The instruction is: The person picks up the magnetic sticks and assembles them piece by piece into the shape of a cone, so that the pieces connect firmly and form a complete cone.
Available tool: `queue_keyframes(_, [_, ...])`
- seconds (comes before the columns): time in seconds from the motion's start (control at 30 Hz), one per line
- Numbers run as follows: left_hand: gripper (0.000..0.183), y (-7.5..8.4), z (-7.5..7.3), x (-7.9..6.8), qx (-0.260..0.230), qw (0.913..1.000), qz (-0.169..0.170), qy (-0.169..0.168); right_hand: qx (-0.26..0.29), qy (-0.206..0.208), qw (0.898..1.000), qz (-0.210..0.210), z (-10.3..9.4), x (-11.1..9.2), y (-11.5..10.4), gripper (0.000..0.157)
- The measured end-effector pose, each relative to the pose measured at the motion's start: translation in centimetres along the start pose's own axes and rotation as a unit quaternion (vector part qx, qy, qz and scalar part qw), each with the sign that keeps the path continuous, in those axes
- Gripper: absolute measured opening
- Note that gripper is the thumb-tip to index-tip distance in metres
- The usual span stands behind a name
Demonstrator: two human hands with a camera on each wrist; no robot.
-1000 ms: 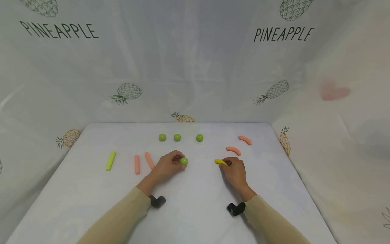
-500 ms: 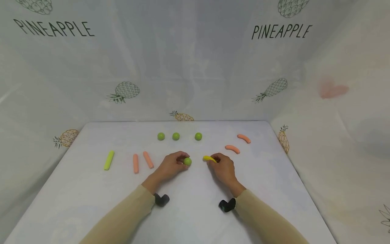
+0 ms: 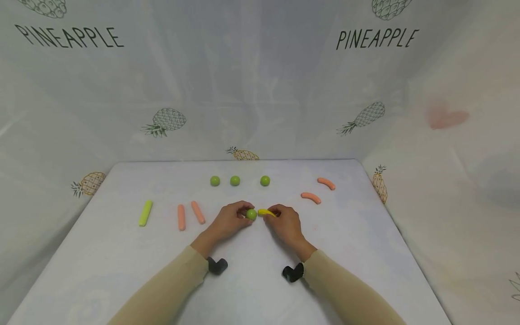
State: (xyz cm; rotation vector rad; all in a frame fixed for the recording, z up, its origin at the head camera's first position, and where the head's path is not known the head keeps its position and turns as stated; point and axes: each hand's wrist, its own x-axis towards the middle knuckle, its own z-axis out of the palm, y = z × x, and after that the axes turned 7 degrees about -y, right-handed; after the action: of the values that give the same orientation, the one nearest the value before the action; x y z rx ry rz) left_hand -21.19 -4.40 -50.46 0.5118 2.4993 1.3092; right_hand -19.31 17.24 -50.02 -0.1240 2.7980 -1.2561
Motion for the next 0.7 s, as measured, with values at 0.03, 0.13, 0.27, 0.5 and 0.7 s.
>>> queue_keyframes(0.03, [0.039, 0.06, 0.01, 0.01, 0.001, 1.0000, -0.002, 0.001, -0.001, -0.002, 1.000, -0.003, 0.05, 0.01, 0.01, 0.021])
queue_keyframes(0.13, [0.040, 0.26, 0.03, -0.01, 0.004, 1.0000, -0.003, 0.003, -0.006, -0.008, 1.000, -0.007, 0.18, 0.01, 0.04, 0.021])
queue_keyframes(0.27, [0.041, 0.45, 0.09, -0.07, 0.003, 1.0000, -0.004, 0.005, -0.012, -0.007, 1.000, -0.005, 0.33, 0.01, 0.11, 0.021])
queue_keyframes(0.5, [0.037, 0.37, 0.18, -0.05, 0.013, 0.9998, -0.001, 0.013, -0.026, -0.011, 1.000, 0.008, 0.60, -0.33, -0.08, 0.023])
queue_keyframes(0.7, [0.036, 0.05, 0.20, 0.22, 0.030, 0.9992, 0.008, 0.024, -0.025, -0.018, 0.999, 0.006, 0.80, -0.83, -0.45, 0.022])
